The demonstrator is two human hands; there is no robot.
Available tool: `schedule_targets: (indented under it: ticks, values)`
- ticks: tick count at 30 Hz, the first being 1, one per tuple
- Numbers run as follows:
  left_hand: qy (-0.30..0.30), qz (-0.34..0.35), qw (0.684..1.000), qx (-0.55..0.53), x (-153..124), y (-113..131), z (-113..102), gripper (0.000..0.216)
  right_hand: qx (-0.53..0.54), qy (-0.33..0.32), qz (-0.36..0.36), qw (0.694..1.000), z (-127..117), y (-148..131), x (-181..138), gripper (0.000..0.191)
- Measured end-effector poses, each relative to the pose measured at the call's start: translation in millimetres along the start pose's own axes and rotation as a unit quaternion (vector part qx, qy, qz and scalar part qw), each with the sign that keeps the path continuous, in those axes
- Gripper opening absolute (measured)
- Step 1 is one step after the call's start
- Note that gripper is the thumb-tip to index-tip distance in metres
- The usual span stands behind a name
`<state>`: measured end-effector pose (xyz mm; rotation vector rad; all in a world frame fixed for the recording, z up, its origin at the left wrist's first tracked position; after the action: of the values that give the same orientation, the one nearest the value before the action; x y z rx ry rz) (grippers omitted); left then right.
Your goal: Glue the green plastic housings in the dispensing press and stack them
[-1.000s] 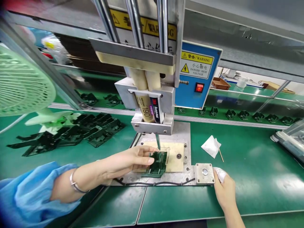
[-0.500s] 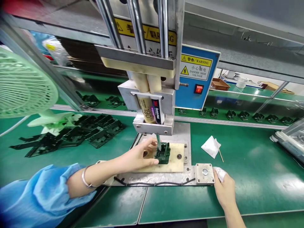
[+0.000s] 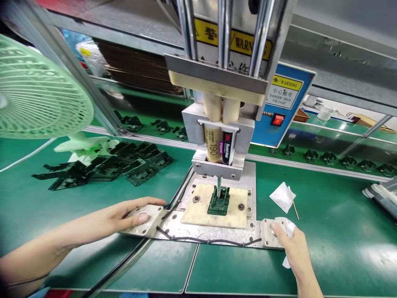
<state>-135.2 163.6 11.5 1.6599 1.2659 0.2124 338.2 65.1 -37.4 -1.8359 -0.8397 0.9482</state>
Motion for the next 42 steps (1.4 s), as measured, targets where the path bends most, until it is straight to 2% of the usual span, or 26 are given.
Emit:
schedule_targets:
  ticks: [3,7,10,18,23,30,35,42]
  values:
    - [0.006,0.030,0.998,-0.053,3,-1,11,0.067,-0.007,0.015,-0.006,1.000,0,7,0,0.060]
    - [0.067,0.042,0.985,-0.155,12,-5,22,0.067,-0.038,0.073,-0.025,0.996,-5,21,5,0.064]
    - [0.099,0.047,0.975,-0.191,16,-10,29,0.070,-0.048,0.083,-0.023,0.995,-7,26,7,0.068]
    - [0.113,0.045,0.970,-0.213,15,-14,31,0.068,-0.065,0.094,-0.026,0.993,-9,27,8,0.068]
    - [0.116,0.048,0.976,-0.181,14,-9,30,0.070,-0.066,0.099,-0.041,0.992,-10,31,9,0.065]
    - [0.113,0.053,0.978,-0.169,13,-7,29,0.060,-0.077,0.103,-0.055,0.990,-10,28,7,0.062]
    - [0.117,0.058,0.976,-0.174,14,-10,29,0.058,-0.083,0.094,-0.039,0.991,-10,24,6,0.067]
    - [0.135,0.049,0.972,-0.187,10,0,32,0.055,-0.094,0.096,-0.026,0.991,-12,27,9,0.068]
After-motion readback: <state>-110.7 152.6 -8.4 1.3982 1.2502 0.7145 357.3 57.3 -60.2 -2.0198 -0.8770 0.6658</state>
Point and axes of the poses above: each hand's wrist, its own x-axis towards the middle knuckle, its own z-axis out of the palm, y = z × x, the point moved 2 cm from there along x, towards the middle knuckle, and after that the axes turned 6 degrees about z, right-handed, at the moved point
